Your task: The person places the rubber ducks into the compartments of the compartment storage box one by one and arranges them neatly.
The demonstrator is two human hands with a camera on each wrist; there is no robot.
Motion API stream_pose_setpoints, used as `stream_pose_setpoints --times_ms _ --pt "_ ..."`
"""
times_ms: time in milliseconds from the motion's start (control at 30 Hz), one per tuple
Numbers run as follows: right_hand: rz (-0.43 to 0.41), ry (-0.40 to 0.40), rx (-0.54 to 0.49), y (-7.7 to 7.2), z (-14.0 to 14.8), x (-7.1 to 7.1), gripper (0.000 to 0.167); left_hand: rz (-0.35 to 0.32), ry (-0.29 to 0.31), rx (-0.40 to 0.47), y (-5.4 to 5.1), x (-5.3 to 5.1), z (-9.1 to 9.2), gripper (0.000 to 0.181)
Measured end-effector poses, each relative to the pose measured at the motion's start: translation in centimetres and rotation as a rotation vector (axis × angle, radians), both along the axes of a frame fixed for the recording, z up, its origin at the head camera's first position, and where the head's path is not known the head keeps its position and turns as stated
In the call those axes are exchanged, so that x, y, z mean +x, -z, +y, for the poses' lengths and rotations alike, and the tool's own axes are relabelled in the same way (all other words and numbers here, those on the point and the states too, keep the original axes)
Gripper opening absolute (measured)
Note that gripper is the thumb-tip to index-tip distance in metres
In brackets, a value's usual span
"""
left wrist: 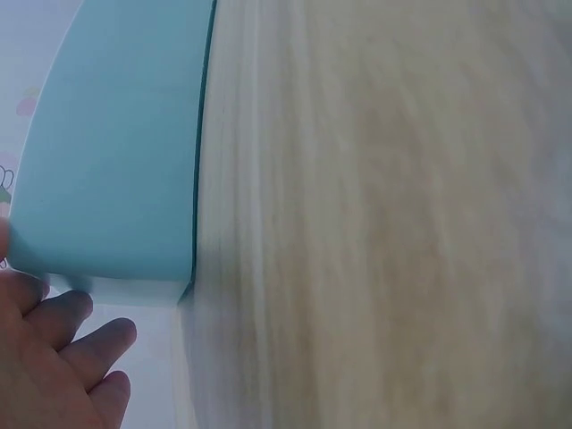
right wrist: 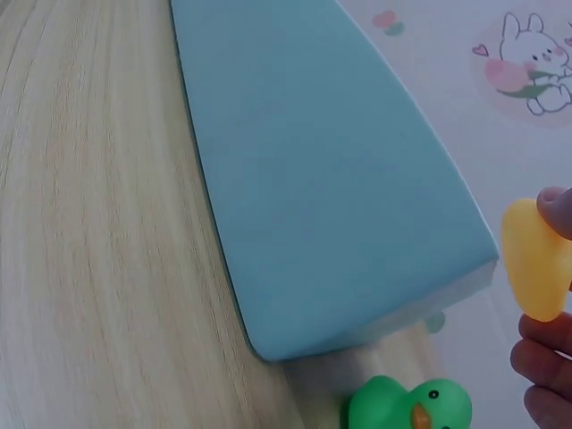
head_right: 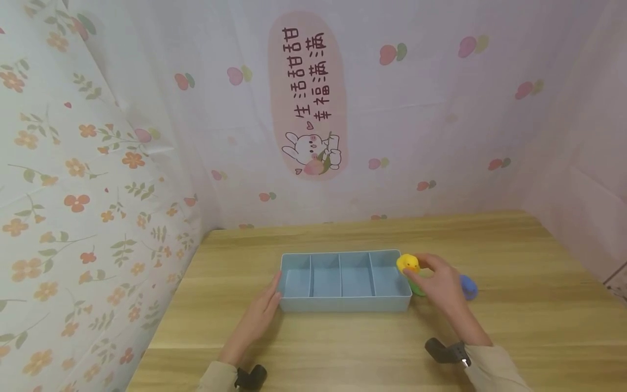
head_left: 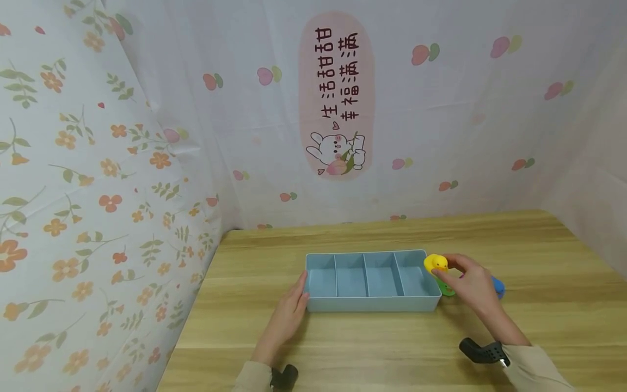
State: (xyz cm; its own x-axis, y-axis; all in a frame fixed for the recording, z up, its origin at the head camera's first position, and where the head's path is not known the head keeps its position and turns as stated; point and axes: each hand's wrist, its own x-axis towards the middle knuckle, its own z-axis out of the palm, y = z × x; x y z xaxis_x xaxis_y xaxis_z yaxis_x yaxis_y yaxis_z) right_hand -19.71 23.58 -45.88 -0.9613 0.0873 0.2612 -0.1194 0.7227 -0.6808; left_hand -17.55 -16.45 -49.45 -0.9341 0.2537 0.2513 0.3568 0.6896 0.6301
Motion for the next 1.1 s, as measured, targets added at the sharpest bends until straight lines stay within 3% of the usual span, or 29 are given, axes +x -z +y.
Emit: stream_pose_setpoints --times_ms 233,767,1100 --pt "-0.028 -0.020 -0.030 -0.1 -0.6 -0.3 0.058 -0.025 0.002 -0.008 -0.2 0.0 0.0 0.051" --pt "0.083 -0.065 -0.033 -0.4 -2.2 -0.6 0.045 -0.030 0.005 0.001 -0.3 -0.1 0.1 0.051" --pt "0.055 -0.091 -0.044 -0.7 -3.1 -0.6 0.045 -0.023 0.007 0.006 -0.1 -0.1 0.0 0.051"
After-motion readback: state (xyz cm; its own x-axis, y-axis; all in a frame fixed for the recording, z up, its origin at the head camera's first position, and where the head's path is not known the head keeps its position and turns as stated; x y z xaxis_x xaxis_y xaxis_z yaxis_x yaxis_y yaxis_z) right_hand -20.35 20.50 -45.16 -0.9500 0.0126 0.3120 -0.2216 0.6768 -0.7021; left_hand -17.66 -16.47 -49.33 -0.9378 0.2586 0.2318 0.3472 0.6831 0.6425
